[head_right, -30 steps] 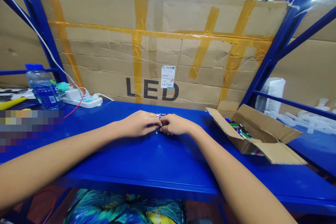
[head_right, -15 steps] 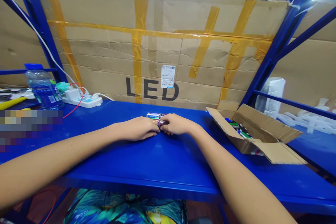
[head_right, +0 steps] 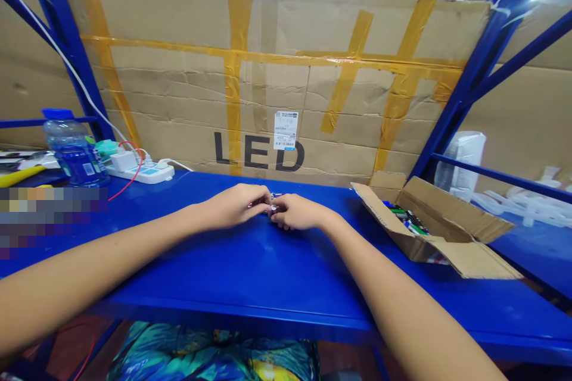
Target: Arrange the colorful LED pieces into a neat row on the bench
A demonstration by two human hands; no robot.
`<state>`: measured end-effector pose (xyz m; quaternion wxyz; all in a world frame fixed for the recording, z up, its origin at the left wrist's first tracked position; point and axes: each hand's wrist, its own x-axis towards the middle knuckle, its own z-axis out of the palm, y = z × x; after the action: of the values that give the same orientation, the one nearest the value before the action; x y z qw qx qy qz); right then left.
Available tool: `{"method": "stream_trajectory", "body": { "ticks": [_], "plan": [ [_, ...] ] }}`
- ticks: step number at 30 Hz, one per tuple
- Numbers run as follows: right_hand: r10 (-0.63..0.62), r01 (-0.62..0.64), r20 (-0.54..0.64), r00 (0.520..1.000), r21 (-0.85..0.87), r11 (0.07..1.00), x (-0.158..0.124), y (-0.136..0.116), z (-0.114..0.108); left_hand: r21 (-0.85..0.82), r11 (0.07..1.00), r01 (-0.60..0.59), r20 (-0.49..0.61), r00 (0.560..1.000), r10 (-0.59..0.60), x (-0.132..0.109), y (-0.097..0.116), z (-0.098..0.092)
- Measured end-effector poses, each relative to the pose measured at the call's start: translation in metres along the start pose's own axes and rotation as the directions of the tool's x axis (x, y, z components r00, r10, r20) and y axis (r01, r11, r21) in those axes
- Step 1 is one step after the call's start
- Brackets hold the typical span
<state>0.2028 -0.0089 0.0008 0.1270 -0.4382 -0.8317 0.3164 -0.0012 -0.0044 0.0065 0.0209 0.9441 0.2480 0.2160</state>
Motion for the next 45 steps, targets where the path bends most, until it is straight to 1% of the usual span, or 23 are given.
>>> {"method": "stream_trajectory", "body": {
  "ticks": [2, 5, 8, 10, 13, 17, 20, 23, 25, 27, 29, 30, 32, 33, 35, 37, 39, 41, 43, 45],
  "plan": [
    [-0.022, 0.022, 0.009, 1.0, 0.012, 1.0, 0.0, -0.002, 0.001, 0.032, 0.999, -0.018, 0.0, 1.0, 0.018, 0.0, 0.0, 0.005],
    [-0.035, 0.035, 0.023, 0.999, 0.003, 0.999, 0.002, -0.003, 0.002, 0.074, 0.997, -0.034, 0.038, 0.999, 0.031, 0.001, -0.002, 0.012],
    [-0.025, 0.025, 0.03, 0.999, 0.001, 1.0, 0.004, 0.0, 0.002, 0.083, 0.995, -0.047, 0.049, 0.998, 0.043, 0.0, -0.003, 0.013],
    [-0.025, 0.025, 0.031, 0.999, 0.01, 1.0, 0.004, 0.002, 0.002, 0.103, 0.994, -0.035, 0.052, 0.998, 0.029, 0.0, -0.002, 0.011],
    [-0.038, 0.037, 0.029, 0.999, 0.03, 0.999, 0.003, 0.002, 0.002, 0.12, 0.992, 0.032, 0.039, 0.999, -0.037, -0.001, 0.002, 0.007],
    [-0.059, 0.058, 0.012, 0.998, 0.064, 0.996, 0.003, -0.002, 0.003, 0.099, 0.982, 0.158, -0.03, 0.987, -0.156, 0.0, 0.003, 0.006],
    [-0.063, 0.068, -0.058, 0.996, 0.096, 0.993, 0.004, -0.004, 0.005, 0.048, 0.984, 0.17, -0.041, 0.985, -0.169, 0.001, -0.001, 0.009],
    [-0.068, 0.085, -0.167, 0.984, 0.101, 0.991, 0.006, -0.005, 0.006, -0.051, 0.985, 0.168, -0.11, 0.979, -0.173, 0.002, -0.003, 0.008],
    [-0.083, 0.099, -0.238, 0.968, 0.056, 0.994, 0.006, -0.005, 0.005, -0.131, 0.973, 0.192, -0.189, 0.958, -0.214, 0.003, -0.003, 0.004],
    [-0.091, 0.084, -0.322, 0.942, -0.036, 0.996, 0.007, -0.004, 0.003, -0.229, 0.949, 0.215, -0.282, 0.919, -0.276, 0.004, -0.003, -0.002],
    [-0.081, 0.028, -0.397, 0.914, -0.138, 0.99, 0.007, -0.001, 0.0, -0.366, 0.909, 0.201, -0.361, 0.869, -0.338, 0.006, -0.005, -0.008],
    [-0.075, -0.001, -0.424, 0.903, -0.176, 0.984, 0.008, 0.001, -0.002, -0.45, 0.875, 0.181, -0.383, 0.846, -0.371, 0.008, -0.008, -0.011],
    [-0.077, -0.025, -0.441, 0.894, -0.221, 0.975, 0.008, 0.002, -0.003, -0.626, 0.768, 0.138, -0.391, 0.796, -0.462, 0.011, -0.015, -0.015],
    [-0.092, -0.014, -0.434, 0.896, -0.236, 0.972, 0.008, 0.002, -0.002, -0.712, 0.69, 0.128, -0.37, 0.767, -0.524, 0.012, -0.019, -0.017],
    [-0.159, 0.044, -0.413, 0.897, -0.274, 0.961, 0.008, -0.002, 0.002, -0.843, 0.522, 0.127, -0.29, 0.711, -0.641, 0.014, -0.026, -0.019],
    [-0.27, 0.139, -0.386, 0.882, -0.335, 0.932, 0.009, -0.011, 0.009, -0.907, 0.401, 0.125, -0.218, 0.677, -0.703, 0.015, -0.032, -0.021],
    [-0.391, 0.244, -0.343, 0.854, -0.4, 0.883, 0.012, -0.021, 0.021, -0.932, 0.341, 0.123, -0.175, 0.672, -0.72, 0.014, -0.035, -0.021],
    [-0.491, 0.346, -0.261, 0.831, -0.449, 0.824, 0.018, -0.03, 0.034, -0.939, 0.32, 0.125, -0.152, 0.683, -0.714, 0.013, -0.036, -0.021],
    [-0.53, 0.378, -0.203, 0.823, -0.501, 0.778, 0.027, -0.035, 0.046, -0.937, 0.326, 0.127, -0.15, 0.697, -0.701, 0.012, -0.036, -0.02],
    [-0.547, 0.391, -0.139, 0.826, -0.558, 0.732, 0.036, -0.037, 0.054, -0.933, 0.337, 0.126, -0.153, 0.709, -0.689, 0.012, -0.036, -0.019]
  ]
}}
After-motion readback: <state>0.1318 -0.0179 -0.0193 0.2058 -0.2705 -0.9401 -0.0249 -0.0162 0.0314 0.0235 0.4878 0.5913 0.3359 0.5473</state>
